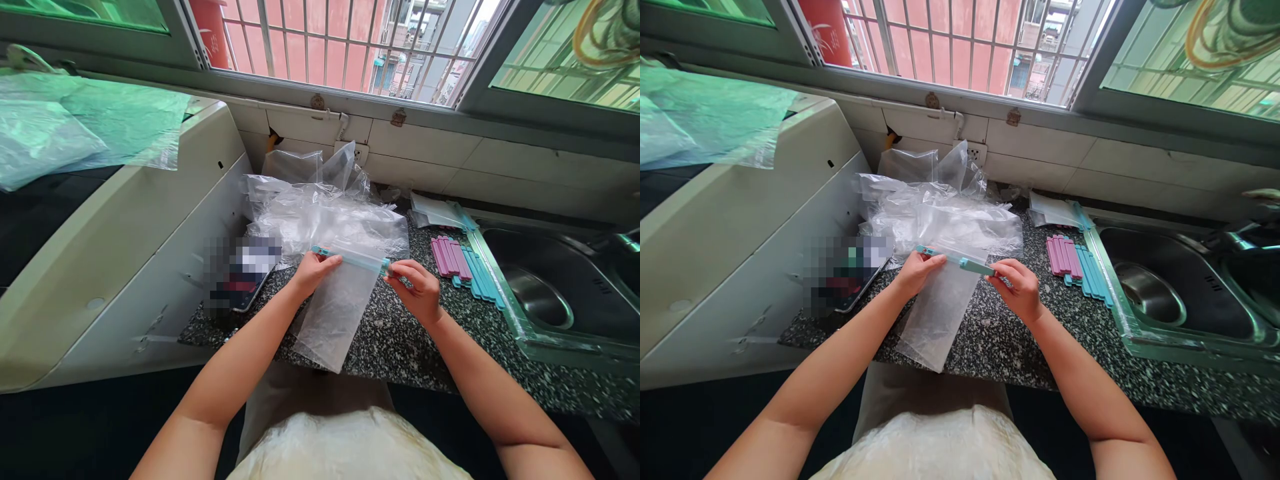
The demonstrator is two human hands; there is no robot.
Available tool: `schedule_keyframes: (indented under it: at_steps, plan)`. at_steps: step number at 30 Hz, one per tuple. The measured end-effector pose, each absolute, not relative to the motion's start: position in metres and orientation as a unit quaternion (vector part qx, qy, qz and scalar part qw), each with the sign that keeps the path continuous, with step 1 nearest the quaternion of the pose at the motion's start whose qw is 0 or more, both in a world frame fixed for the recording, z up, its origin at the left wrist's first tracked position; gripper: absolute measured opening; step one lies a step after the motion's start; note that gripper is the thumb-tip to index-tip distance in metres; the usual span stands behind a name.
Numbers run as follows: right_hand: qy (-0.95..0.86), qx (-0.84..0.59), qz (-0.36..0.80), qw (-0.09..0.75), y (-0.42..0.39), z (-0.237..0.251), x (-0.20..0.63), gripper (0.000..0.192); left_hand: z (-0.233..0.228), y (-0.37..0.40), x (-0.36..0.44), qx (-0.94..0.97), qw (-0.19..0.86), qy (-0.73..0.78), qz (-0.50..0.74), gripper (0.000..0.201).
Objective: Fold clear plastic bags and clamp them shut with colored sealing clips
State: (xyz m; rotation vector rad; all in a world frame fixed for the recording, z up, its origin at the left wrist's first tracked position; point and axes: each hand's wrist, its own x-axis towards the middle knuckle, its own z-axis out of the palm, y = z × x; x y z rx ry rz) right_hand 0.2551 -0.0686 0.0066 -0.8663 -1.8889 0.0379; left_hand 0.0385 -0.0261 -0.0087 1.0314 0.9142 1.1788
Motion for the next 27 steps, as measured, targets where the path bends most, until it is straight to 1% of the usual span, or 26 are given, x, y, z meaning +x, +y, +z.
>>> schedule_keyframes:
  at_steps: [6,14,27]
  plan:
    - [-0.789,-0.351,0.023,0.504,-0.0683,0.0058,0.2556,0.022,-0.0077,-0.0273,0.0398,0.453,0.611,0.391,0.518,0.031]
    - [-0.798,-0.352,0.006,0.489,-0.0674,0.0047,0.2565,0.027,-0.0127,-0.0264,0.0399,0.472,0.602,0.377,0.523,0.029]
    - [-0.796,-0.388,-0.034,0.464,-0.0630,-0.0021,0.2580,0.020,-0.0090,-0.0262,0.0420,0.489,0.580,0.377,0.532,0.031]
